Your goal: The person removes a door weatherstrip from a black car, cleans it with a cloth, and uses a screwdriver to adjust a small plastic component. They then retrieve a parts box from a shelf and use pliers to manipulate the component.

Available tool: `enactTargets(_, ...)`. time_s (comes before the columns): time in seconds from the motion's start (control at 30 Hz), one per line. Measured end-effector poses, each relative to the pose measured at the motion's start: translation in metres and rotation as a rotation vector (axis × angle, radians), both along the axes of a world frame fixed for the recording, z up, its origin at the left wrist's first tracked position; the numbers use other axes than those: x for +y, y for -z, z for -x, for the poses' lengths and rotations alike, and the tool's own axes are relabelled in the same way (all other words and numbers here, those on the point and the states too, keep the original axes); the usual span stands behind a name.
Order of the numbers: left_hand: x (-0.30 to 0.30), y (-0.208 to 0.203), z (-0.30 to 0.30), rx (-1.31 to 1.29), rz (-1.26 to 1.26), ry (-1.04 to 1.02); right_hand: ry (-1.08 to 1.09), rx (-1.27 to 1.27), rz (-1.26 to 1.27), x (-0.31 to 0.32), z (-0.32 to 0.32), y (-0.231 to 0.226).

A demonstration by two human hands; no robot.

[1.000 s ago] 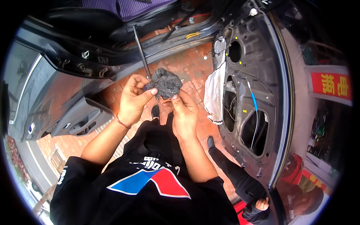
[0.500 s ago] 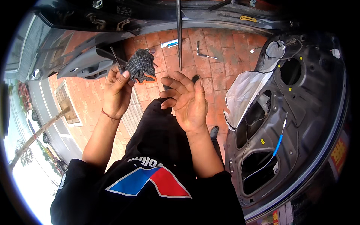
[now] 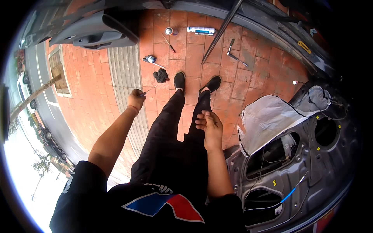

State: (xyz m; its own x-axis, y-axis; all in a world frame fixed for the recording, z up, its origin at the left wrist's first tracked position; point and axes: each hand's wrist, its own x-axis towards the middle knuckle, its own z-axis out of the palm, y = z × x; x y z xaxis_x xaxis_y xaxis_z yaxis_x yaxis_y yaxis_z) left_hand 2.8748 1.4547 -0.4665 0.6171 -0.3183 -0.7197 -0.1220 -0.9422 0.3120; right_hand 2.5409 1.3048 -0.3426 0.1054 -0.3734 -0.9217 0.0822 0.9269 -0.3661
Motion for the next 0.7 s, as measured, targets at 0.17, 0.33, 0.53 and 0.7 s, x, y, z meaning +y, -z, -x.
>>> enactTargets(0.17, 0.116, 0.009, -0.023, -0.027, -0.335, 0.022, -0.047, 0.064, 0.029, -0.012, -0.021, 0.023)
enactTargets(0.33, 0.131, -0.021, -0.016, 0.171, -0.173, -0.172, -0.142, 0.087, 0.102, -0.041, -0.06, 0.044)
enactTargets(0.53, 0.084, -0.043, -0.01, 0.408, 0.024, -0.47, -0.185, 0.107, 0.209, -0.086, -0.093, 0.079)
enactTargets(0.7, 0.036, -0.081, 0.01, 0.521, 0.17, -0.416, 0.101, 0.149, 0.136, -0.159, -0.092, 0.157)
